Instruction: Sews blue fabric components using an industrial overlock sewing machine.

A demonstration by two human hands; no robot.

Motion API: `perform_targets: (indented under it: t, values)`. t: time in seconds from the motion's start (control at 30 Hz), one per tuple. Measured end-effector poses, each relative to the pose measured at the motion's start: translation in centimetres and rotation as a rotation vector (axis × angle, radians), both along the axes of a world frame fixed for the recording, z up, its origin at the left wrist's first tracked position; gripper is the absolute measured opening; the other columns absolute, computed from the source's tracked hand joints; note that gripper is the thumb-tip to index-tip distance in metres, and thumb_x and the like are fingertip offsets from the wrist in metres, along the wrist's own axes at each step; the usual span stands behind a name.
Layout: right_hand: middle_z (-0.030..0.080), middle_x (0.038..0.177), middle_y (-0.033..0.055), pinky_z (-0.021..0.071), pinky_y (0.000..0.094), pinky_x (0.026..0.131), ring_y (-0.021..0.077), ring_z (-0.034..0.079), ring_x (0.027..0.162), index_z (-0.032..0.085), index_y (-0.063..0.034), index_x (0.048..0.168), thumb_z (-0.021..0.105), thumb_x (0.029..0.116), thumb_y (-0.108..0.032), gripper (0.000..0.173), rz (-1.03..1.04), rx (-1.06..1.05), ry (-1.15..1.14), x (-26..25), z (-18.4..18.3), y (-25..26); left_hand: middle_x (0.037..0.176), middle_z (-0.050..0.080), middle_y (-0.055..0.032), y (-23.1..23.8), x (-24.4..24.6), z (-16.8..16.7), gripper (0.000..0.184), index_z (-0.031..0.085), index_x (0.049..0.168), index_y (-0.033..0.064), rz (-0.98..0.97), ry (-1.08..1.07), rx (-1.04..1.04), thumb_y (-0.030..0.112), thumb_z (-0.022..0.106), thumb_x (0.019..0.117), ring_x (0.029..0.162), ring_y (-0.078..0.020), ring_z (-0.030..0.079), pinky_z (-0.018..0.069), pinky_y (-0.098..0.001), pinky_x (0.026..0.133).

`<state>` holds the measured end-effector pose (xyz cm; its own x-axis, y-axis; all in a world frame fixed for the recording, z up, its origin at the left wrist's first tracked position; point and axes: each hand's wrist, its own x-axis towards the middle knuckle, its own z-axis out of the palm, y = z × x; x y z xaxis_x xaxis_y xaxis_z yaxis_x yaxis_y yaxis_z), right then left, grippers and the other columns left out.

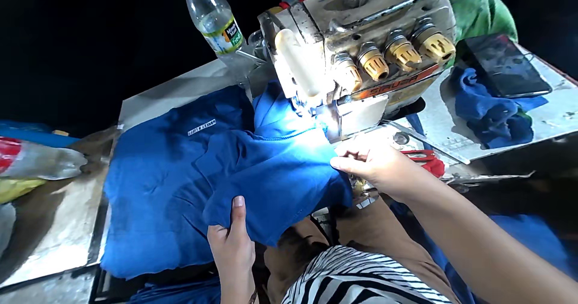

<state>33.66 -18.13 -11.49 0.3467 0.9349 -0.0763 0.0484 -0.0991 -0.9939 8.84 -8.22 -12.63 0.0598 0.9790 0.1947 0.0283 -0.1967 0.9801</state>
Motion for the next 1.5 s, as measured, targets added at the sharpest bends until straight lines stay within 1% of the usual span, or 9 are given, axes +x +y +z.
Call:
perform_targets:
  t: [0.17, 0.27, 0.3, 0.37, 0.47, 0.63, 0.97, 1.37, 1.5]
  values:
    - [0.063, 0.07, -0.001, 0.046, 0.0187, 0.053, 0.0044, 0.056, 0.059, 0.071, -0.0107, 0.089, 0.068, 0.0979, -0.015, 0.011, -0.008, -0.002, 0.019, -0.3, 0.1, 0.3, 0.096, 0.074, 0.0075, 1.2, -0.7, 0.6, 0.016, 0.062, 0.115, 0.0094, -0.039, 0.04, 0.007, 0.007, 0.06, 0.0992, 0.089, -0.0033, 0.072, 0.0626, -0.0247, 0.08]
    - [0.065, 0.072, -0.0022, 0.0487, 0.02, 0.057, 0.0042, 0.059, 0.063, 0.072, -0.0125, 0.089, 0.068, 0.097, -0.016, 0.01, 0.002, -0.005, 0.002, -0.4, -0.1, 0.3, 0.101, 0.073, 0.0092, 2.1, -2.0, 1.6, 0.026, 0.061, 0.121, 0.0193, -0.168, -0.087, -0.133, 0.034, 0.063, 0.0997, 0.094, -0.0042, 0.071, 0.0617, -0.0276, 0.083]
    - [0.064, 0.072, -0.0023, 0.0487, 0.0201, 0.058, 0.0042, 0.059, 0.064, 0.072, -0.0124, 0.091, 0.067, 0.0967, -0.016, 0.008, 0.007, -0.006, 0.003, -0.5, -0.1, 0.2, 0.1, 0.074, 0.0083, 2.1, -2.7, 1.4, 0.039, 0.067, 0.117, 0.0229, -0.251, -0.124, -0.201, 0.049, 0.074, 0.0881, 0.093, -0.0053, 0.072, 0.062, -0.0291, 0.082]
    - [0.064, 0.074, -0.0017, 0.049, 0.0202, 0.057, 0.0055, 0.059, 0.064, 0.071, -0.0112, 0.096, 0.069, 0.0951, -0.014, 0.003, 0.005, -0.016, 0.009, -0.9, 0.1, 0.0, 0.099, 0.075, 0.003, 1.8, -3.4, 0.5, 0.044, 0.071, 0.112, 0.0207, -0.417, -0.161, -0.287, 0.042, 0.086, 0.0764, 0.092, -0.0097, 0.073, 0.063, -0.0328, 0.083]
    - [0.065, 0.075, -0.0033, 0.0506, 0.0174, 0.055, 0.0042, 0.061, 0.062, 0.059, -0.0121, 0.114, 0.075, 0.0907, -0.007, 0.028, -0.011, -0.016, 0.028, -1.9, 0.1, -0.9, 0.103, 0.075, -0.0019, 1.5, -3.5, -0.7, 0.037, 0.073, 0.111, 0.017, -0.428, -0.358, -0.359, 0.035, 0.084, 0.0801, 0.097, -0.013, 0.073, 0.0617, -0.0366, 0.087]
    - [0.073, 0.09, 0.0027, 0.0626, 0.0276, 0.071, 0.014, 0.072, 0.077, 0.049, -0.0159, 0.137, 0.079, 0.0837, 0.0, 0.063, -0.022, -0.008, 0.151, -3.0, -1.2, -2.9, 0.105, 0.075, -0.0044, 0.5, -3.3, -0.9, 0.038, 0.068, 0.119, 0.0136, -0.332, -0.26, -0.412, 0.035, 0.078, 0.0891, 0.097, -0.015, 0.074, 0.0624, -0.038, 0.088]
    - [0.073, 0.083, 0.0076, 0.0632, 0.0301, 0.069, 0.0178, 0.072, 0.072, 0.069, -0.0057, 0.094, 0.075, 0.0914, -0.006, 0.007, 0.019, -0.155, 0.201, -3.2, -1.9, -5.0, 0.102, 0.075, -0.0048, 2.0, -4.8, 0.2, 0.043, 0.067, 0.118, 0.0087, -0.337, 0.008, -0.342, 0.008, 0.081, 0.0774, 0.091, -0.014, 0.074, 0.0638, -0.0328, 0.081]
    - [0.073, 0.081, 0.0054, 0.0594, 0.0272, 0.066, 0.015, 0.069, 0.071, 0.075, -0.008, 0.089, 0.074, 0.0947, -0.019, 0.013, 0.086, -0.249, 0.204, -2.1, -1.4, -5.7, 0.102, 0.076, -0.005, 3.1, -5.4, 0.2, 0.042, 0.07, 0.114, 0.0104, -0.436, -0.007, -0.304, 0.02, 0.087, 0.0771, 0.092, -0.0141, 0.074, 0.0635, -0.0328, 0.082]
    - [0.071, 0.078, 0.0072, 0.0581, 0.0262, 0.064, 0.0146, 0.068, 0.068, 0.074, -0.0058, 0.085, 0.076, 0.092, -0.015, 0.012, 0.084, -0.217, 0.26, -2.0, -1.5, -5.9, 0.105, 0.075, -0.0066, 3.3, -4.9, 0.6, 0.036, 0.067, 0.12, 0.0051, -0.376, 0.092, -0.346, 0.003, 0.074, 0.0848, 0.094, -0.0143, 0.073, 0.063, -0.0326, 0.083]
